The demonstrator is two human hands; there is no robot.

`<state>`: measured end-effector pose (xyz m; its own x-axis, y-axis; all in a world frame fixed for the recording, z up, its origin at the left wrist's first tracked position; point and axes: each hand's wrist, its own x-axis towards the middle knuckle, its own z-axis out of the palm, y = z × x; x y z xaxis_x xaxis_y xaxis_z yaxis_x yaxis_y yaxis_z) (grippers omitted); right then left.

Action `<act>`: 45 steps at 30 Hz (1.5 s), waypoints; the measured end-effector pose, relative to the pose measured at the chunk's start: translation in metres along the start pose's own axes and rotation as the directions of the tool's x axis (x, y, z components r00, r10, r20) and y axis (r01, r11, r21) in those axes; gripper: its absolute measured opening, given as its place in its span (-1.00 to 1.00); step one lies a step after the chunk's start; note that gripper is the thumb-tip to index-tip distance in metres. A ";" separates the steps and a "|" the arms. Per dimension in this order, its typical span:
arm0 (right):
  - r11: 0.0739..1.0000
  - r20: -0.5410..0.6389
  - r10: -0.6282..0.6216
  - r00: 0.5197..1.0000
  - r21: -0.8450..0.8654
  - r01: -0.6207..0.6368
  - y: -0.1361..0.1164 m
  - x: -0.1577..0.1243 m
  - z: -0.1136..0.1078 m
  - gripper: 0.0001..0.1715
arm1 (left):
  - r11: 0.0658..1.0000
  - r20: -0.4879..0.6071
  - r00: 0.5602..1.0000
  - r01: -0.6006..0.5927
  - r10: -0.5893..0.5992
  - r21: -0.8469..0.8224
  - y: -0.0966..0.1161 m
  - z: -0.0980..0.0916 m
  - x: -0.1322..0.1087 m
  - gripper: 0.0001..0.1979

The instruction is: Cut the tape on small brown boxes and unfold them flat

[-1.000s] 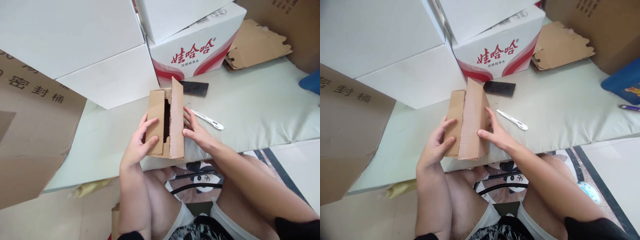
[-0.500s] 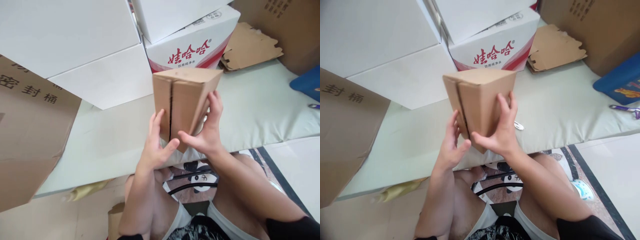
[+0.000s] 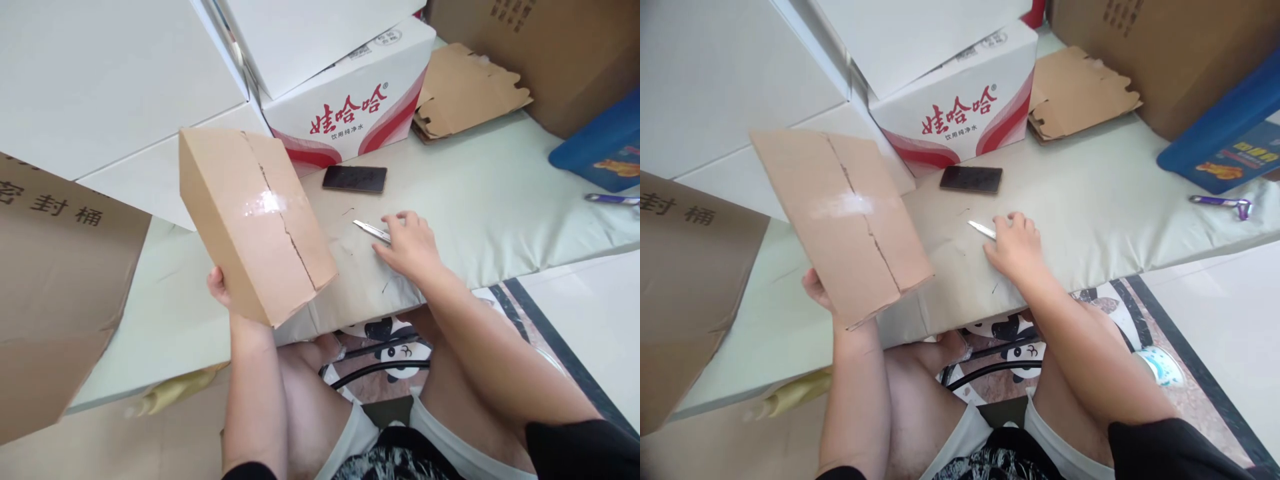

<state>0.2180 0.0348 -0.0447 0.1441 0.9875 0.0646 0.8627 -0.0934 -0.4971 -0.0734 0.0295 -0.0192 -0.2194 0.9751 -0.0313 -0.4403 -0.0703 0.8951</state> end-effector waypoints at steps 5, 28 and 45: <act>0.988 0.229 0.135 0.964 0.040 -0.148 0.007 0.004 -0.011 -0.73 | 0.990 0.103 0.992 0.087 -0.075 -0.114 -0.005 -0.010 0.001 -0.34; 0.596 0.209 -0.249 0.946 0.803 -0.021 -0.032 -0.015 -0.009 -0.73 | 0.995 0.197 0.978 0.083 -0.070 -0.058 -0.021 -0.049 0.023 -0.31; 0.609 0.193 -0.318 0.928 0.792 0.044 -0.039 -0.020 -0.013 -0.59 | 0.992 0.190 0.977 0.080 -0.097 0.095 -0.023 -0.053 0.022 -0.25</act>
<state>0.1880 0.0169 -0.0150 -0.2342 0.9709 0.0506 0.1478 0.0870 -0.9852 -0.1143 0.0410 -0.0639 -0.0064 0.9994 -0.0330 -0.3713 0.0282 0.9281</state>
